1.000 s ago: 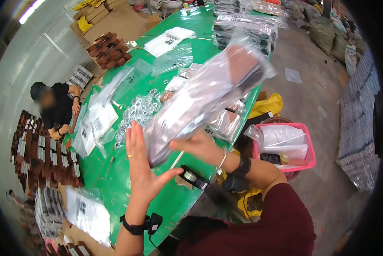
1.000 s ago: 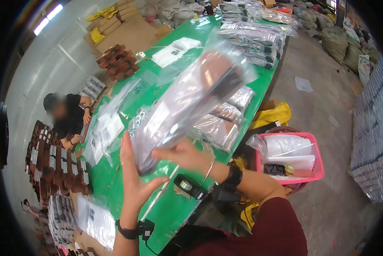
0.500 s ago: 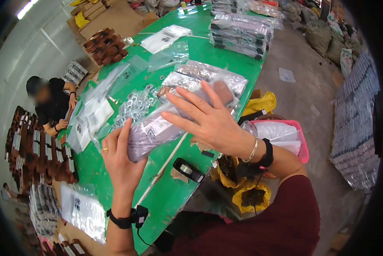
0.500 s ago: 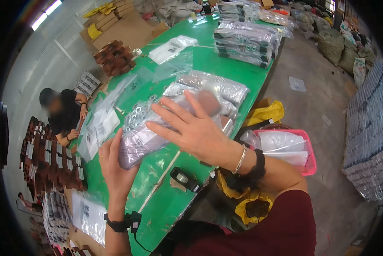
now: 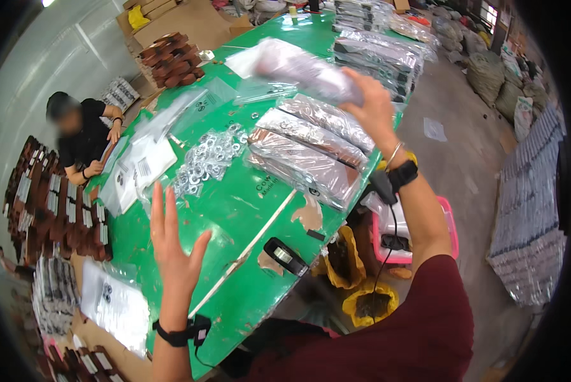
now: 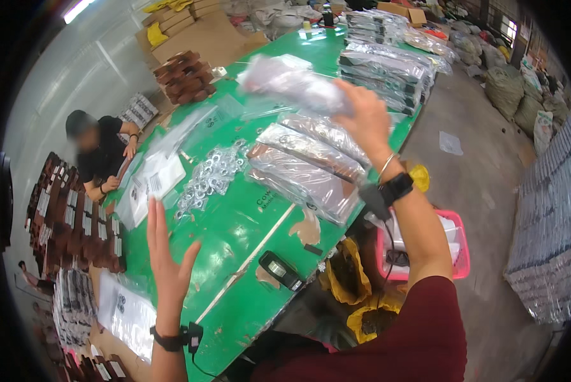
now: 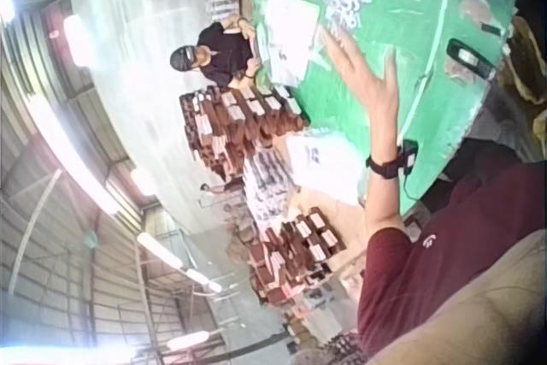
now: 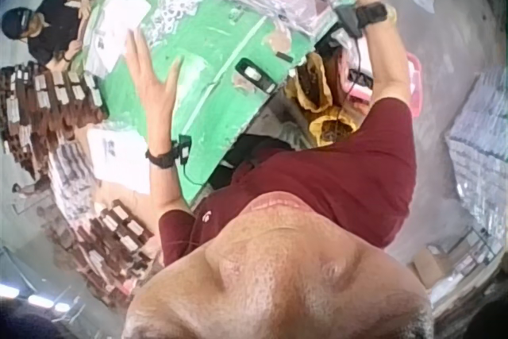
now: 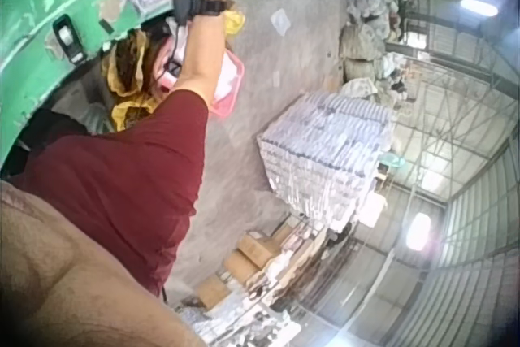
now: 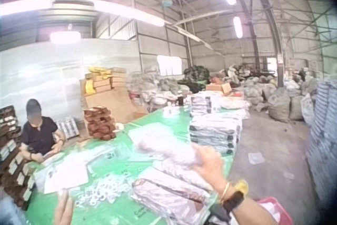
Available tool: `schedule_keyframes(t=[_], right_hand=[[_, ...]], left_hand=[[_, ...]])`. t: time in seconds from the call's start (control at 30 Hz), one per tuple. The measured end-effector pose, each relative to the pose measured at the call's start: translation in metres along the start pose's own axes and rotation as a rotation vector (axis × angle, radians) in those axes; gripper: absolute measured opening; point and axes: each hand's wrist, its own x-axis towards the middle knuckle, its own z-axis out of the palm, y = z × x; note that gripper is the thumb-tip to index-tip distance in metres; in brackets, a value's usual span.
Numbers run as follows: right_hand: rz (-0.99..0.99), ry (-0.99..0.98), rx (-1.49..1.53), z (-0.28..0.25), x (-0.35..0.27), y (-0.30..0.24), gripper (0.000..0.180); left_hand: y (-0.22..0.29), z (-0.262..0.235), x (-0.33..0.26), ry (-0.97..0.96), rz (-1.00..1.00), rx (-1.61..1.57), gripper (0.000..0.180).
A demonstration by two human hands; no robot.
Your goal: The recorder is placing wooden furniture components and metal hardware into plastic bags and sealing them with tape.
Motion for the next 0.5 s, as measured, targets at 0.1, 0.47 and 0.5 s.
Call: schedule_keyframes(t=[0.1,0.47,0.5], right_hand=[[0.108,0.047,-0.157,0.01,0.018,0.061,0.073],[0.271,-0.534,0.094,0.08,-0.016,0.163,0.064],[0.312,-0.61,0.227,0.077,-0.018,0.164,0.062]], left_hand=[[-0.035,-0.013,-0.059,-0.063,-0.289,-0.064,0.087],[-0.07,-0.031,-0.214,-0.078,-0.812,-0.234,0.056],[-0.07,-0.033,-0.22,-0.074,-0.825,-0.233,0.056]])
